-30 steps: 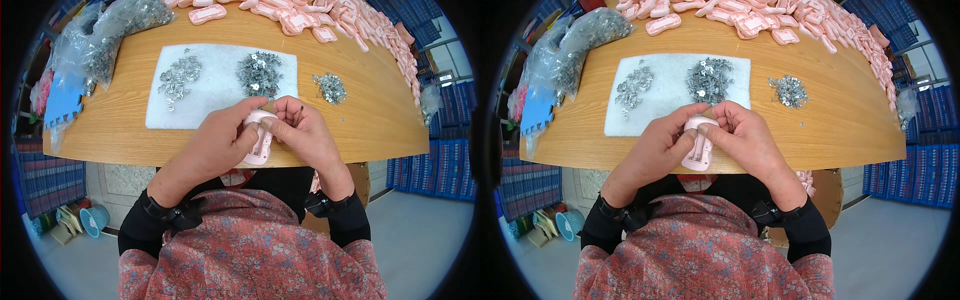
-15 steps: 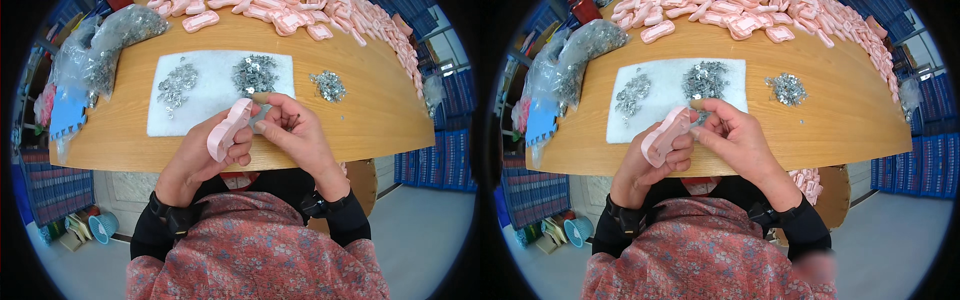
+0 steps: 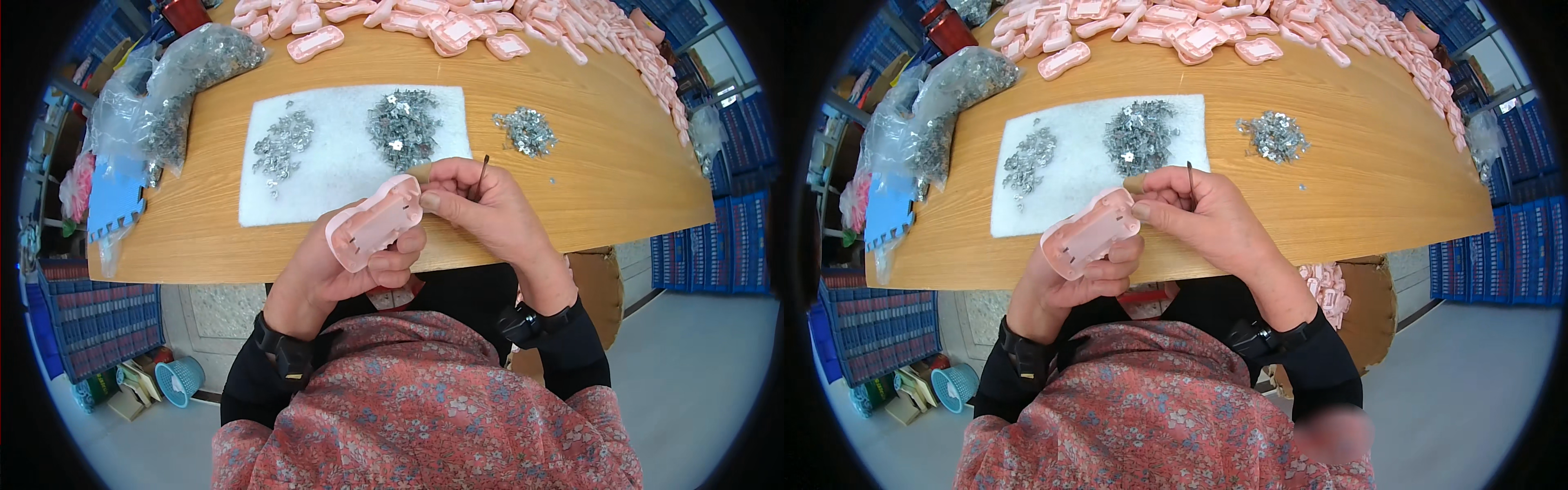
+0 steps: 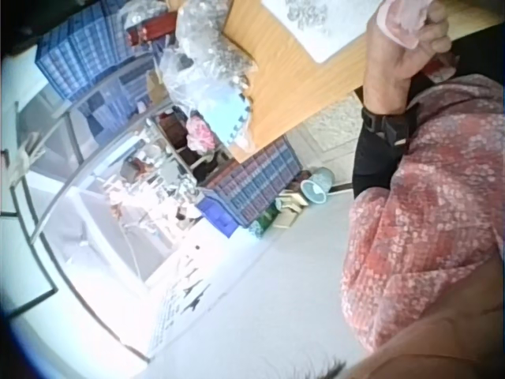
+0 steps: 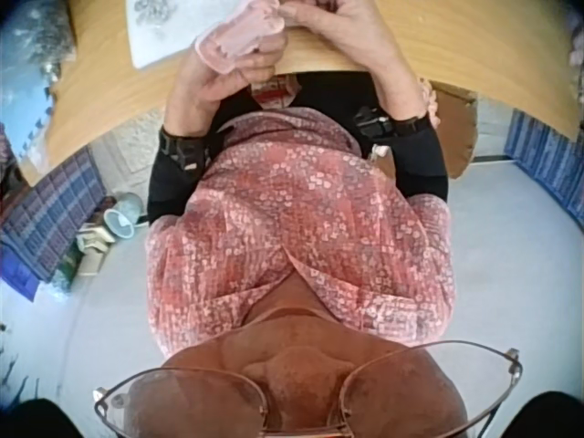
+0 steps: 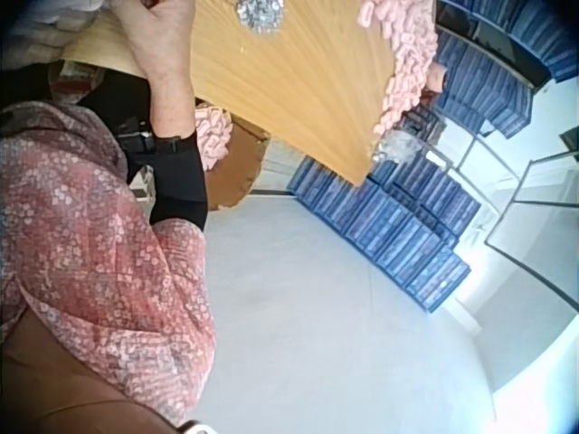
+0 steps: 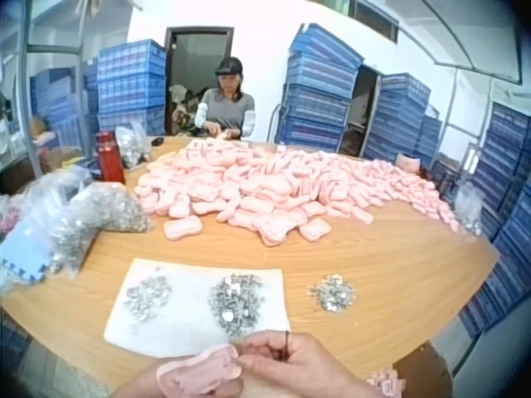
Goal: The person assembles small pink plastic components by inserting metal pins into them using a thin metal tool. They pick up the plastic parts and pins from a table, align the pins, and push them into the plastic slots to secure them.
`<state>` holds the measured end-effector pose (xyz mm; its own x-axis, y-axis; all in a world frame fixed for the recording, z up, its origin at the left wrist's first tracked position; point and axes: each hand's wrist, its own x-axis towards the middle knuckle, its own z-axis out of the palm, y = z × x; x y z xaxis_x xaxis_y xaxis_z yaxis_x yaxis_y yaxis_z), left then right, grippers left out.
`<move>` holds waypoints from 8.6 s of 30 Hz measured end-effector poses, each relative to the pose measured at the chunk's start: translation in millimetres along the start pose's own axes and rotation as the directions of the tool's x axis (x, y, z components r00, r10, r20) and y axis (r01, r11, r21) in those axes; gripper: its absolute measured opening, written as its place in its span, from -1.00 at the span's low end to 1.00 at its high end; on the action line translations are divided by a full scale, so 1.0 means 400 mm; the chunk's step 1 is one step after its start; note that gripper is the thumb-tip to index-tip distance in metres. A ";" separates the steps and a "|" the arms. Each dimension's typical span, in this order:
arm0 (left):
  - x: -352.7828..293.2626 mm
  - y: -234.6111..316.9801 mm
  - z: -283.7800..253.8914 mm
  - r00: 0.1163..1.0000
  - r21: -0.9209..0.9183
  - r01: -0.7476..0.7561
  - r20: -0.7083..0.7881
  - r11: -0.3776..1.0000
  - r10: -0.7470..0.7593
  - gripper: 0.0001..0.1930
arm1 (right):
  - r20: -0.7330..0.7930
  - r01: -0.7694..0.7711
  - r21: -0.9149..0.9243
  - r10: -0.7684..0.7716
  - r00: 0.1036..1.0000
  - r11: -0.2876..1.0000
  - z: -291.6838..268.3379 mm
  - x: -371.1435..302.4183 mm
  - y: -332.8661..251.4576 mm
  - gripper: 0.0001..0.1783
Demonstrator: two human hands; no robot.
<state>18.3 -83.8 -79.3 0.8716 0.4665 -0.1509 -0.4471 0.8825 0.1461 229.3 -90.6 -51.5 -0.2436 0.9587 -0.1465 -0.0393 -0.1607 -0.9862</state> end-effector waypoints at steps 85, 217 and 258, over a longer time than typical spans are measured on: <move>0.242 0.609 -0.050 0.631 0.333 0.532 0.457 -0.778 0.627 -0.61 | -0.600 -0.117 -0.700 -0.492 0.631 0.704 -0.312 -0.433 0.109 -0.55; 0.052 0.022 -0.024 0.928 0.467 -0.180 -0.212 0.866 0.307 -0.50 | -0.036 0.278 -0.759 -0.465 0.885 0.589 0.067 -0.008 0.004 -0.67; 0.009 0.036 0.009 0.958 0.314 -0.127 -0.208 0.941 0.199 -0.59 | -0.105 0.229 -0.334 -0.278 0.955 0.914 0.072 -0.031 0.033 -0.66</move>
<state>15.7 -69.6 -74.4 0.7038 0.6349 -0.3187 -0.4685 0.7521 0.4636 204.1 -111.4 -60.6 -0.1198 0.9848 0.1260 0.2323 0.1512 -0.9608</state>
